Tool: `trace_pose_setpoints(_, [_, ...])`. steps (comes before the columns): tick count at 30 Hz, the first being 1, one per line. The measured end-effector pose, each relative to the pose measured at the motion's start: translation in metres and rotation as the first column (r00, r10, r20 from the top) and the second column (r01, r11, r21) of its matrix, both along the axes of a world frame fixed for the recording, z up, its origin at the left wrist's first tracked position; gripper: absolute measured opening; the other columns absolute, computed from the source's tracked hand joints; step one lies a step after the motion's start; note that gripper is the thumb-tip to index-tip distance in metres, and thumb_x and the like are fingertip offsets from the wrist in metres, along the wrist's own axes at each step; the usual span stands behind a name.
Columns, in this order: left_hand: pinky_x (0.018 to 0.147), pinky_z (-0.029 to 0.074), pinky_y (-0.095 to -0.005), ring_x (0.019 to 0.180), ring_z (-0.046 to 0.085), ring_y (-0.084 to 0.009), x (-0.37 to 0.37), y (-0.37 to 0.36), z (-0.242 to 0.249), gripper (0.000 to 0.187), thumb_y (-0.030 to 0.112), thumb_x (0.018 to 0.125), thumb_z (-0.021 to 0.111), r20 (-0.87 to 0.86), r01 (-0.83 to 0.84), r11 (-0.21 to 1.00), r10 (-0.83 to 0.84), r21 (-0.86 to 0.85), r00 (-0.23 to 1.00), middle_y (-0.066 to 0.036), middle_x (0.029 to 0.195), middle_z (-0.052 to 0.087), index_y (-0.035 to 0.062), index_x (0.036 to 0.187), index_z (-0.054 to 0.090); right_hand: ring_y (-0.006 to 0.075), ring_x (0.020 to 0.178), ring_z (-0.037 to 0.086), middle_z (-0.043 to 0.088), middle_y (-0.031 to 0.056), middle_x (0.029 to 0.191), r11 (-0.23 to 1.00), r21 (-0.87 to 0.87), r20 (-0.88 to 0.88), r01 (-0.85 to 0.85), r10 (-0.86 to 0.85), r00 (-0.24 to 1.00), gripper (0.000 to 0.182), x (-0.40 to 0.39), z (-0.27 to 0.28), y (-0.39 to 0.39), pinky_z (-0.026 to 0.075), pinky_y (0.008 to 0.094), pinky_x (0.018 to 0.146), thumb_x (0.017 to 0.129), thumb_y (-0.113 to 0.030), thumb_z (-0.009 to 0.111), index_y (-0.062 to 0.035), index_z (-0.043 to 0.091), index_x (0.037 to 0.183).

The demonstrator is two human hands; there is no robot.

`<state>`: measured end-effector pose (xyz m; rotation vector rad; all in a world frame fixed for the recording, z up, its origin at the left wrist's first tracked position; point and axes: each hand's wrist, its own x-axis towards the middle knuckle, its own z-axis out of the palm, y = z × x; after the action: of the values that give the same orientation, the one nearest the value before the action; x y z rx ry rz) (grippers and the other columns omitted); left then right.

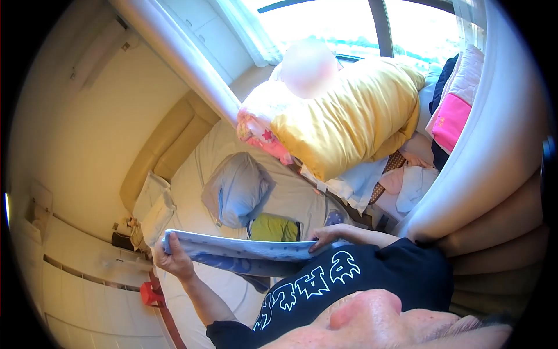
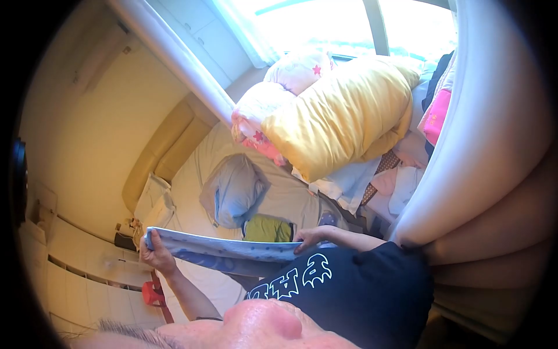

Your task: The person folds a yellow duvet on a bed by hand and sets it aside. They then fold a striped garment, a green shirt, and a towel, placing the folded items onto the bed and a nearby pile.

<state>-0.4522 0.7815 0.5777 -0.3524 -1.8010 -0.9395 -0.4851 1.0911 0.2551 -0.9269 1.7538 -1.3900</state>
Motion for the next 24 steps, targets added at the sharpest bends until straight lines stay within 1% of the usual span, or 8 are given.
trace_pose_setpoints(4, [0.056,0.039,-0.0199,0.061,0.046,-0.0061,0.008,0.0,0.01,0.016,0.011,0.085,0.066,-0.023,0.012,0.998,-0.011,0.057,1.0,0.002,0.067,0.055,-0.0002,0.076,0.059,0.0128,0.079,0.058,0.067,0.0052,0.086,0.989,0.143,0.004,-0.025,0.024,1.0,0.034,0.002,-0.012,0.002,0.046,0.0301,0.073,0.083,-0.03,0.066,-0.0019,0.064,0.103])
trace_pose_setpoints(8, [0.057,0.04,-0.0202,0.061,0.047,-0.0064,0.017,0.001,0.017,0.015,0.013,0.086,0.065,-0.052,-0.057,0.997,0.059,0.053,0.997,0.001,0.068,0.057,0.0006,0.078,0.06,0.0165,0.09,0.058,0.067,0.0058,0.095,0.979,0.183,-0.086,-0.087,0.104,0.991,0.039,0.001,-0.091,-0.008,0.045,0.0314,0.082,0.083,-0.034,0.066,-0.0035,0.064,0.108])
trace_pose_setpoints(13, [0.056,0.043,-0.0234,0.062,0.052,-0.0089,0.026,-0.04,0.028,0.023,0.021,0.089,0.062,-0.072,-0.229,0.967,0.238,0.116,0.969,-0.002,0.071,0.061,-0.0003,0.081,0.063,0.0149,0.083,0.06,0.068,0.0051,0.09,0.917,0.318,-0.103,0.24,-0.218,0.97,0.048,-0.034,-0.034,0.041,0.046,0.0316,0.073,0.074,-0.048,0.07,-0.0086,0.068,0.101])
trace_pose_setpoints(14, [0.057,0.044,-0.0242,0.064,0.053,-0.0096,0.033,-0.044,0.035,0.024,0.022,0.09,0.061,-0.042,-0.267,0.947,0.279,0.18,0.959,-0.003,0.073,0.062,-0.0014,0.083,0.064,0.0144,0.078,0.06,0.069,0.0046,0.085,0.945,0.091,-0.064,0.314,-0.309,0.949,0.044,-0.037,-0.016,0.058,0.047,0.0305,0.071,0.074,-0.046,0.07,-0.0099,0.069,0.099])
trace_pose_setpoints(16, [0.061,0.048,-0.0253,0.064,0.055,-0.0109,0.037,-0.067,0.037,0.024,0.025,0.089,0.061,-0.081,-0.258,0.911,0.297,0.322,0.951,-0.002,0.075,0.06,0.0019,0.086,0.062,0.0116,0.07,0.058,0.068,0.0051,0.078,0.917,-0.038,-0.112,0.397,-0.398,0.91,0.035,-0.023,0.035,0.076,0.047,0.0291,0.065,0.079,-0.036,0.07,-0.0053,0.07,0.095])
trace_pose_setpoints(20, [0.063,0.047,-0.0255,0.069,0.055,-0.0111,0.041,-0.079,0.032,0.026,0.021,0.089,0.062,-0.046,-0.287,0.907,0.316,0.308,0.948,-0.006,0.077,0.064,-0.0045,0.088,0.065,0.0102,0.061,0.053,0.061,0.0045,0.062,0.889,0.157,-0.369,0.43,-0.351,0.861,0.031,-0.012,-0.041,0.083,0.044,0.0294,0.058,0.081,-0.032,0.068,-0.0006,0.066,0.079])
trace_pose_setpoints(22, [0.067,0.048,-0.0269,0.072,0.057,-0.0131,0.042,-0.074,0.037,0.029,0.023,0.089,0.061,-0.095,-0.366,0.894,0.4,0.259,0.911,-0.008,0.082,0.065,-0.0064,0.093,0.065,0.0077,0.057,0.048,0.059,0.0015,0.059,0.695,-0.059,-0.27,0.716,-0.702,0.659,0.019,-0.02,-0.017,0.094,0.041,0.0276,0.054,0.079,-0.021,0.067,-0.0018,0.067,0.076])
trace_pose_setpoints(24, [0.071,0.048,-0.0278,0.075,0.058,-0.0151,0.042,-0.096,0.043,0.033,0.024,0.09,0.059,-0.128,-0.419,0.83,0.491,0.367,0.862,-0.01,0.088,0.065,-0.0075,0.096,0.065,0.0059,0.061,0.049,0.059,-0.0008,0.061,0.686,-0.198,-0.159,0.7,-0.727,0.668,0.011,-0.039,0.02,0.104,0.042,0.0261,0.057,0.078,-0.012,0.065,-0.0017,0.067,0.076])
